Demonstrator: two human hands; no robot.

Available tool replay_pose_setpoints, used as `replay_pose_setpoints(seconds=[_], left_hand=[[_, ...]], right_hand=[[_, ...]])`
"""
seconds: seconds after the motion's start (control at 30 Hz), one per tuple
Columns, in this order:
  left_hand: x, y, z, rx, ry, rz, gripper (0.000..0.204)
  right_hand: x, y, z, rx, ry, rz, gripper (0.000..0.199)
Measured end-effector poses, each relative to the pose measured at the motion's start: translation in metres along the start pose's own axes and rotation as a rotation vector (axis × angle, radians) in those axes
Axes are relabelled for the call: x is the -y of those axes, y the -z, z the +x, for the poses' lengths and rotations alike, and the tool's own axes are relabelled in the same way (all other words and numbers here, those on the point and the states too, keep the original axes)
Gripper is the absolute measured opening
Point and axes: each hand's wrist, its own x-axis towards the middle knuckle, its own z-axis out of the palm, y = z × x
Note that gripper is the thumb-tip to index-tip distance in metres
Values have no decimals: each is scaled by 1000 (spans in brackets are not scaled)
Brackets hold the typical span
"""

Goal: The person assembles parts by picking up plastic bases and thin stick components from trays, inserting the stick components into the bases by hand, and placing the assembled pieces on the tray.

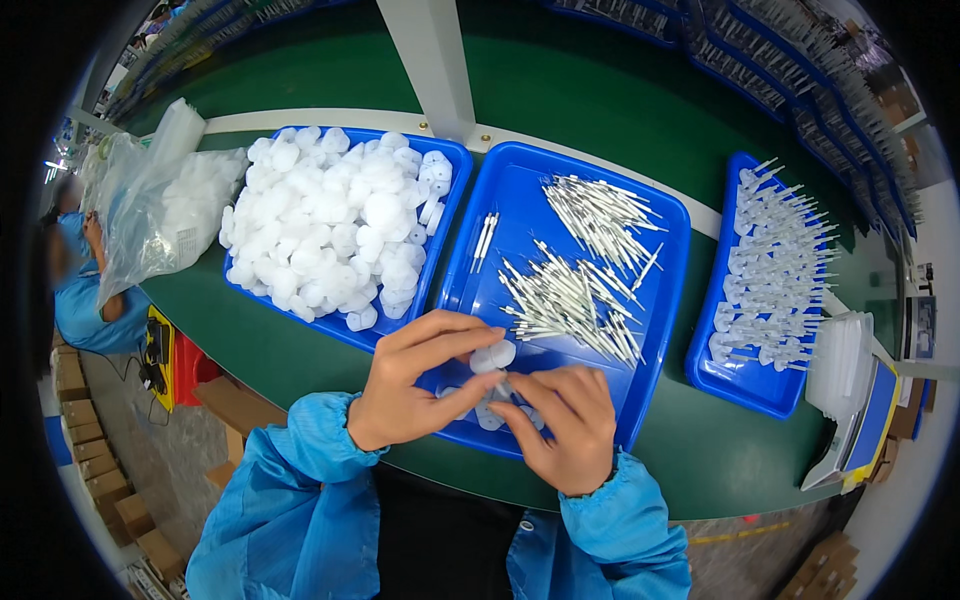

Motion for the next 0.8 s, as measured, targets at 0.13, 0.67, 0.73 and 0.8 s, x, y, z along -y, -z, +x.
replay_pose_setpoints(seconds=[0.13, 0.67, 0.73, 0.8], left_hand=[[9, 1, 2, -40, -14, 7, 30], [12, 4, 4, -36, 241, -257, 23], [12, 2, 2, -26, 322, -353, 24], [13, 2, 1, 20, 388, -470, 26]], right_hand=[[-17, 6, 8, 60, -67, -163, 23], [-7, 20, 7, 22, -307, 113, 21], [-1, 22, 10, 23, -236, 103, 25], [-2, 19, 10, 25, -94, 76, 30]])
